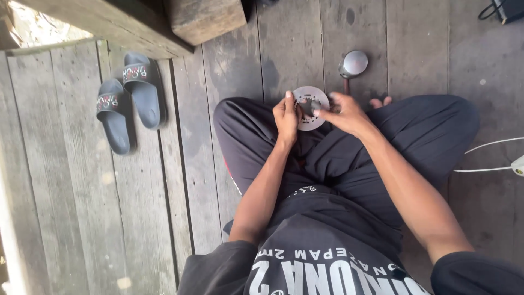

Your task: Manual sanding of a motorcycle brake disc using sandpaper to clean or resurface it.

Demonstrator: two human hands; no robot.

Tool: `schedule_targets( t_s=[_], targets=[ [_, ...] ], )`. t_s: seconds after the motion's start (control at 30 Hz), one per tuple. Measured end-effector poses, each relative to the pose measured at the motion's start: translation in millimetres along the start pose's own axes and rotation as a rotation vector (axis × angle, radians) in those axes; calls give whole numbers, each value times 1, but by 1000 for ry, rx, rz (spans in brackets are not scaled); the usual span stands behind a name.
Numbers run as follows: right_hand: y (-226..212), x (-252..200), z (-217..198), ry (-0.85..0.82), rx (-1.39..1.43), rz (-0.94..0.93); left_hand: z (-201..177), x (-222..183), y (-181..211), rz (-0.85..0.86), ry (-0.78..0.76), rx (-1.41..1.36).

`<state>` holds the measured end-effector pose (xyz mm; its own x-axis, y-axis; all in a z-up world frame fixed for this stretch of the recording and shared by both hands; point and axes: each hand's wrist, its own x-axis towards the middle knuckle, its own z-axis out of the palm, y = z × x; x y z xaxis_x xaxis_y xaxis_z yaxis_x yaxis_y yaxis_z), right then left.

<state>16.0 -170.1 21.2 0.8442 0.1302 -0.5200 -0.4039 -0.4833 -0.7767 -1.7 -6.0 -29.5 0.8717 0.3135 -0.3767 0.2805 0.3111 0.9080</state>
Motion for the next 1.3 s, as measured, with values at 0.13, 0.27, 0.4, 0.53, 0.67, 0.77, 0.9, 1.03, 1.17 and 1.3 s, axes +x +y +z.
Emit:
schedule_targets(
  t_s=[0.13,0.27,0.4,0.53,0.67,0.77,0.9,1.03,1.17,1.3],
  targets=[
    [20,10,5,-6,32,-7,0,0,1,19,14,5],
    [28,5,4,-46,238,-72,-5,6,-16,-2,21,-73],
    [7,5,-11,-25,286,-102,-5,0,6,-24,-32,-234],
    [4,-4,-5,-150,191,-91,-7,-5,7,-54,7,-176],
    [2,-1,-5,-80,205,-185,-3,-2,6,5,-42,-242],
    [-3,-10,2,-122,203,-203,-6,-2,8,10,-26,-250],
    [14,8,2,-80,273,-230,-4,0,8,-10,-18,-363],
    [4,-7,13,-53,50,-243,-7,0,1,13,12,-307],
    [9,2,12,-34,236,-286,-3,2,6,22,9,-359],
    [-4,-18,23,-155,99,-334,-8,1,6,-12,60,-334]
  ],
)
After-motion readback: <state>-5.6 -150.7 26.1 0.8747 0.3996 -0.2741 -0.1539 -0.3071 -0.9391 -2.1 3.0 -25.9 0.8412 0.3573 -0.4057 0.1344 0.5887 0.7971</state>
